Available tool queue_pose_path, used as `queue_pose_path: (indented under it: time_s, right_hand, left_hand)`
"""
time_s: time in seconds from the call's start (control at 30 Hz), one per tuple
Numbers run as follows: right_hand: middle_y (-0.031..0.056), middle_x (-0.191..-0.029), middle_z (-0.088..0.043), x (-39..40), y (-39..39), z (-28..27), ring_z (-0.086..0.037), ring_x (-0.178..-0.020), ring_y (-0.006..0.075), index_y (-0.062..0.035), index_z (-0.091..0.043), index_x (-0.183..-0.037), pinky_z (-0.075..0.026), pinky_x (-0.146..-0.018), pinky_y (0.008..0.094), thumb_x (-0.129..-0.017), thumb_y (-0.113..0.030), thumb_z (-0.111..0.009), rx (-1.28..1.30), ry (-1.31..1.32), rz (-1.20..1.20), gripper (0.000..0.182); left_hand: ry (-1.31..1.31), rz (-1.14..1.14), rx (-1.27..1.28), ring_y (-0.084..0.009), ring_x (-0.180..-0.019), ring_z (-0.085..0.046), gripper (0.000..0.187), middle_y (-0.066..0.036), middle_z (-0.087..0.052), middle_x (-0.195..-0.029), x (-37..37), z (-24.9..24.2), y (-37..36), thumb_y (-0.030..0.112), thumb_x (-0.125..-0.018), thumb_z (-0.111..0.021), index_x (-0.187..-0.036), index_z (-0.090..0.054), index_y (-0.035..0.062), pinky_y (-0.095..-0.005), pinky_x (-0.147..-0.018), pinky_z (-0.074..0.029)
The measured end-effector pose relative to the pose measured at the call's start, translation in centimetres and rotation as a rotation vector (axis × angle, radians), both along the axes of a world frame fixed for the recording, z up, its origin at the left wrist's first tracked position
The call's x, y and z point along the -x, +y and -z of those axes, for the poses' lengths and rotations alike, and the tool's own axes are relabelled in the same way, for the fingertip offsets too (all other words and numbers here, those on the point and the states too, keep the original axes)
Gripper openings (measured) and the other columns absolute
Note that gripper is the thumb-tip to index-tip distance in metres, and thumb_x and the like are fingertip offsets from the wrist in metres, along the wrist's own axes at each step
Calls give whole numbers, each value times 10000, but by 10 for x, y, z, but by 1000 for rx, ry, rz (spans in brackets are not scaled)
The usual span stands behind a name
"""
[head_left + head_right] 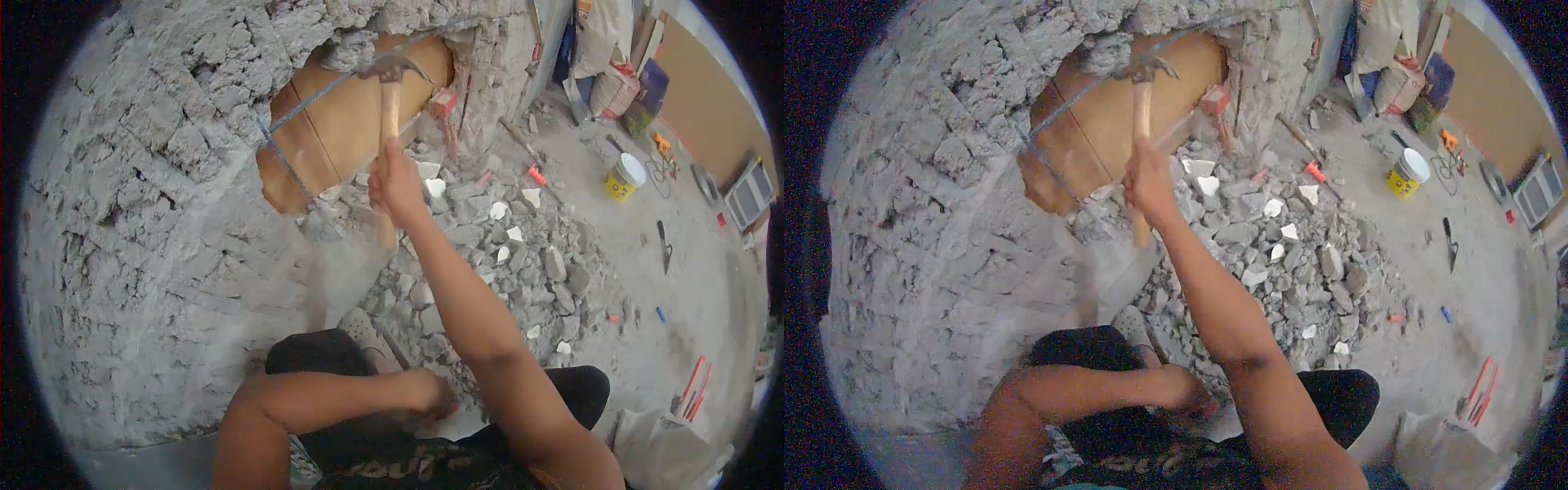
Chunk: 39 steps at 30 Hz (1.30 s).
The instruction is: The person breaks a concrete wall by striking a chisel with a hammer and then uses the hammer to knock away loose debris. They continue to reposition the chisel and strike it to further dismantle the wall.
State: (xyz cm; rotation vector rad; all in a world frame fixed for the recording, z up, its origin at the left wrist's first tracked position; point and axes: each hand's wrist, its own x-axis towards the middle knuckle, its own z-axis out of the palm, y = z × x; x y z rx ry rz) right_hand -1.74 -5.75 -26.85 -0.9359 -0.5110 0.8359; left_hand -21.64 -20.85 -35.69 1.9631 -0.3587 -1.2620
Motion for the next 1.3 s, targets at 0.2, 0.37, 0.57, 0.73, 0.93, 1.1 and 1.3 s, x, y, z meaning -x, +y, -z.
queue_pose_path:
  time_s: [0.2,0.37,0.57,0.73,0.93,1.1,1.3]
  right_hand:
    - [17,-576,-437,19,-31,3,-429,-452,154,-105,-449,-817,-383,-424,310,-902,-679,-344,-282,321,219,589]
    - [21,-606,-416,13,2,-30,-396,-480,164,-137,-428,-859,-366,-449,322,-896,-701,-304,-672,554,210,579]
    - [18,-574,-425,5,27,-34,-396,-439,147,-110,-450,-767,-344,-401,288,-903,-661,-374,49,84,-122,572]
    - [12,-554,-414,18,-26,15,-393,-418,148,-119,-453,-750,-348,-391,305,-903,-653,-385,-9,210,103,560]
    - [19,-544,-473,8,-112,149,-455,-440,157,-53,-517,-704,-382,-410,324,-899,-405,-571,283,-240,665,405]
    - [58,-580,-522,4,-180,244,-532,-476,224,-6,-559,-803,-449,-461,378,-778,-117,-609,780,-126,690,125]
    - [50,-591,-508,2,-233,308,-528,-476,215,-23,-542,-749,-448,-440,369,-789,-154,-599,682,438,421,148]
  left_hand:
    - [-306,286,-266,-277,-928,-625,431,-62,-656,-952,2,-16,-7,305,-676,-754,-1065,-617,180,-476,-659,-503]
    - [-329,252,-69,-298,-918,-629,418,-71,-651,-963,1,-20,-3,301,-684,-750,-1063,-626,174,-471,-683,-519]
    - [-231,475,-241,-288,-815,-644,246,-69,-669,-930,-21,-9,-14,310,-784,-597,-994,-645,191,-426,-670,-496]
    - [-345,173,-168,-284,-824,-658,272,-90,-676,-890,-6,-25,-3,252,-678,-717,-926,-681,147,-460,-621,-508]
    - [-159,299,-187,-317,-806,-663,258,-112,-676,-852,-12,-53,-10,214,-681,-689,-929,-663,150,-470,-605,-502]
    - [-112,319,-276,-320,-789,-665,297,-125,-684,-833,-10,-17,-17,206,-598,-734,-879,-679,128,-471,-594,-500]
    - [-249,248,-232,-341,-767,-657,261,-143,-686,-821,-35,-45,-20,229,-619,-717,-843,-683,101,-458,-615,-506]
